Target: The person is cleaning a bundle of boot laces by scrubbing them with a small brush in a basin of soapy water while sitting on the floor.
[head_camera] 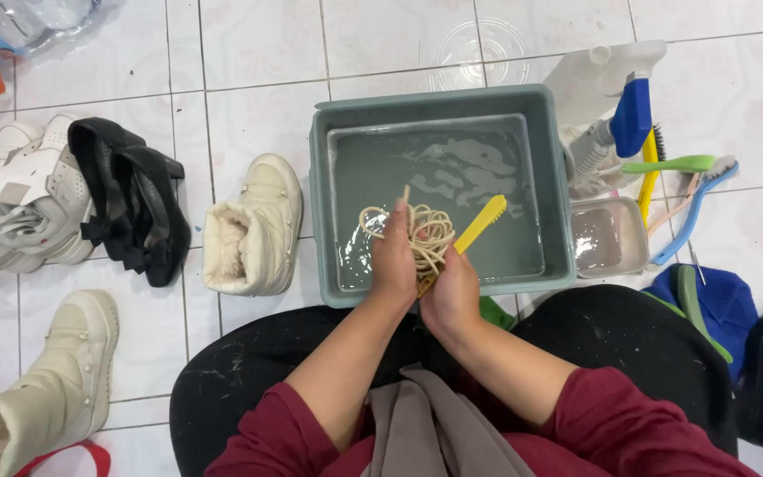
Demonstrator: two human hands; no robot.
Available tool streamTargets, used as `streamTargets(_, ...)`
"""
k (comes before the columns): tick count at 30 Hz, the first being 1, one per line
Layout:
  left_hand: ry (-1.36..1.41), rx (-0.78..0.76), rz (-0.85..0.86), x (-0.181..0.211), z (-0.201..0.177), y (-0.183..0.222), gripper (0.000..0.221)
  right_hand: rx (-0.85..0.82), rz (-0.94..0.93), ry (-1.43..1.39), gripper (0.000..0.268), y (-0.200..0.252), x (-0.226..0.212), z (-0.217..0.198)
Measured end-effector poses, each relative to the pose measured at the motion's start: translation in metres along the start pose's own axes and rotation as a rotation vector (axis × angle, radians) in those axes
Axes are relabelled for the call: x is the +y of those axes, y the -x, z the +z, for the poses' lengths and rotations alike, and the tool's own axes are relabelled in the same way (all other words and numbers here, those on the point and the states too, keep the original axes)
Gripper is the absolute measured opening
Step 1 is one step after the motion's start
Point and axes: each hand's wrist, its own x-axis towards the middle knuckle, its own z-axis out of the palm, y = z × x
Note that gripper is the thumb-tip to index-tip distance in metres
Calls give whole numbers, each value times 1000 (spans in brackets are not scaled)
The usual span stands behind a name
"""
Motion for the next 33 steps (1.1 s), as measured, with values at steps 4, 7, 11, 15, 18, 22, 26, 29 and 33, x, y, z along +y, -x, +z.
streamTargets(4, -200, -14, 19, 25, 9, 19, 50, 33, -93, 48, 29, 19, -37, 34)
streamTargets(7, -296, -149, 148, 37, 7, 28, 49, -15, -196, 204, 34, 33, -49, 49)
streamTargets(11, -369, -275, 319, 9, -6, 4, 53, -219, -388, 358, 41, 46, -54, 56)
streamTargets(15, -453, -436, 542, -16, -17, -14, 59, -191, -401, 574, 37, 52, -67, 68)
streamTargets(18, -536, -517, 495, -12, -19, -9, 51, -216, -408, 650, 34, 48, -67, 70)
streamTargets(22, 88, -803, 214, -9, -6, 9, 90, -237, -434, 753, 30, 41, -70, 71)
streamTargets(26, 295, -551, -49, -23, -3, 1, 67, -263, -465, 917, 25, 33, -72, 69)
streamTargets(29, 262, -427, -221, -10, -4, -2, 61, -290, -474, 1034, 22, 29, -70, 69)
streamTargets(33, 306, -468, -303, 7, 0, 10, 65, -331, -478, 1212, 22, 26, -67, 66)
